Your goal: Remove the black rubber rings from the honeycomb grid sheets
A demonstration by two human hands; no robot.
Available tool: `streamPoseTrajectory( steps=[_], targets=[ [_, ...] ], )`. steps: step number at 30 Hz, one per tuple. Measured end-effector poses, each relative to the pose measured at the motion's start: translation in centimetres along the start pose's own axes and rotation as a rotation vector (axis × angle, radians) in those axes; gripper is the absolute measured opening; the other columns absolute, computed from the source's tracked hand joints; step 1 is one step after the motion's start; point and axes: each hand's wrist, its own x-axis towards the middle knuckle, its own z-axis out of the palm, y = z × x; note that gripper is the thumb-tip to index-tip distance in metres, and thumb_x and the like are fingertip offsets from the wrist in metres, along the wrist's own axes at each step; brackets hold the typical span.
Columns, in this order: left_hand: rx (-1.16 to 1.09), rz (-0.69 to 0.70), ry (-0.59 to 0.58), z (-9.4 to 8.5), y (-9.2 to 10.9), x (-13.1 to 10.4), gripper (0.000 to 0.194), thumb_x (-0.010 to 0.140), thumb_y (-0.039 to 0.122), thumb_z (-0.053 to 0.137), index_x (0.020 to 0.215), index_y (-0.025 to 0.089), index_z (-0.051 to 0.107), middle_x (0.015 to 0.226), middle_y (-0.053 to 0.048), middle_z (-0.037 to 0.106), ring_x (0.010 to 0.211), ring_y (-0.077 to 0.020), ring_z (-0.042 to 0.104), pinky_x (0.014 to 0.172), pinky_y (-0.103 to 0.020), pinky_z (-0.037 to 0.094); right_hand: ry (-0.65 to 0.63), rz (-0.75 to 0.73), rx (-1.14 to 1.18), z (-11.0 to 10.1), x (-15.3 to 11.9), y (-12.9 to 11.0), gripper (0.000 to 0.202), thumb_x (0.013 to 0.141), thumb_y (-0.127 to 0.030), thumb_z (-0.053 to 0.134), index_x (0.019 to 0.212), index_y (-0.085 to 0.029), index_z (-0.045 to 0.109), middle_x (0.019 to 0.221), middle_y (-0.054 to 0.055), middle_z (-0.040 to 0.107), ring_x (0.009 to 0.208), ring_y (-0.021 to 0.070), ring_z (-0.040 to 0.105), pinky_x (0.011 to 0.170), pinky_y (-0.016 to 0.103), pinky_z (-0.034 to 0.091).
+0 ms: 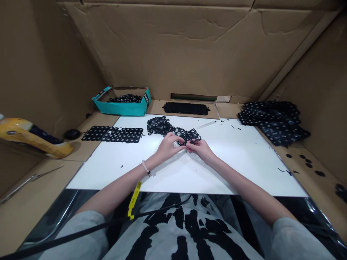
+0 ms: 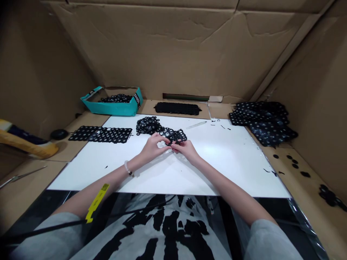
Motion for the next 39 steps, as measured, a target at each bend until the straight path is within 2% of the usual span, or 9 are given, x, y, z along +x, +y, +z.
streamPoseTrajectory(
  steps=[5,13,21,27,31,35,39],
  targets=[
    [-0.088,-0.164,0.001,0.1,0.0,0.2,0.013,0.075,0.031,0.079,0.084,0.022,0.074,0.088,-0.002,0.075,0.087,-0.0235,0.061,0.077,-0.036,0.047,0.004,0.009,0.020,0.1,0.0,-0.1,0.045,0.053,-0.048,0.089,0.078,-0.015,0.071,0.070,0.003,0.069,0.064,0.0151,0.062,0.071,0.032,0.052],
    [-0.157,-0.269,-0.015,0.6,-0.2,0.1,0.017,0.074,0.034,0.078,0.084,0.020,0.076,0.088,-0.003,0.077,0.087,-0.0226,0.064,0.076,-0.034,0.045,-0.017,0.000,0.059,0.0,0.1,0.7,0.045,0.054,-0.047,0.089,0.078,-0.015,0.068,0.072,0.004,0.070,0.067,0.0161,0.065,0.072,0.033,0.054],
    [-0.251,-0.315,-0.010,0.8,0.2,0.2,0.013,0.074,0.029,0.075,0.080,0.018,0.075,0.086,-0.004,0.077,0.083,-0.0204,0.067,0.075,-0.032,0.047,-0.052,-0.066,0.025,0.3,0.4,1.2,0.039,0.060,-0.046,0.086,0.077,-0.018,0.064,0.077,0.000,0.065,0.070,0.0148,0.062,0.071,0.032,0.055],
    [-0.229,-0.306,0.036,1.4,0.1,-0.1,0.012,0.075,0.019,0.069,0.085,0.017,0.076,0.089,-0.004,0.077,0.083,-0.0194,0.068,0.077,-0.031,0.051,-0.050,-0.088,-0.038,0.3,0.5,1.7,0.039,0.062,-0.048,0.084,0.077,-0.018,0.065,0.075,0.000,0.063,0.070,0.0154,0.061,0.075,0.034,0.054],
    [-0.186,-0.233,0.081,1.2,-0.2,-0.1,0.018,0.079,0.016,0.064,0.092,0.017,0.076,0.089,-0.004,0.077,0.082,-0.0185,0.069,0.075,-0.030,0.052,-0.082,-0.088,-0.059,0.4,0.4,1.7,0.039,0.064,-0.050,0.081,0.079,-0.018,0.066,0.076,0.002,0.065,0.073,0.0167,0.062,0.075,0.035,0.053],
    [-0.133,-0.134,0.025,0.3,-0.6,0.2,0.017,0.082,0.019,0.064,0.095,0.019,0.076,0.091,-0.005,0.077,0.081,-0.0182,0.067,0.073,-0.029,0.050,-0.088,-0.023,0.010,0.7,0.1,1.2,0.039,0.061,-0.047,0.084,0.078,-0.017,0.066,0.075,0.002,0.066,0.074,0.0170,0.063,0.075,0.035,0.053],
    [-0.139,-0.119,-0.046,-0.5,-0.9,0.4,0.011,0.082,0.027,0.069,0.084,0.018,0.076,0.086,-0.005,0.076,0.079,-0.0187,0.064,0.072,-0.029,0.047,-0.060,0.039,0.103,0.8,-0.1,0.8,0.037,0.057,-0.040,0.085,0.074,-0.018,0.062,0.075,0.001,0.066,0.073,0.0169,0.064,0.074,0.034,0.053]
  ],
)
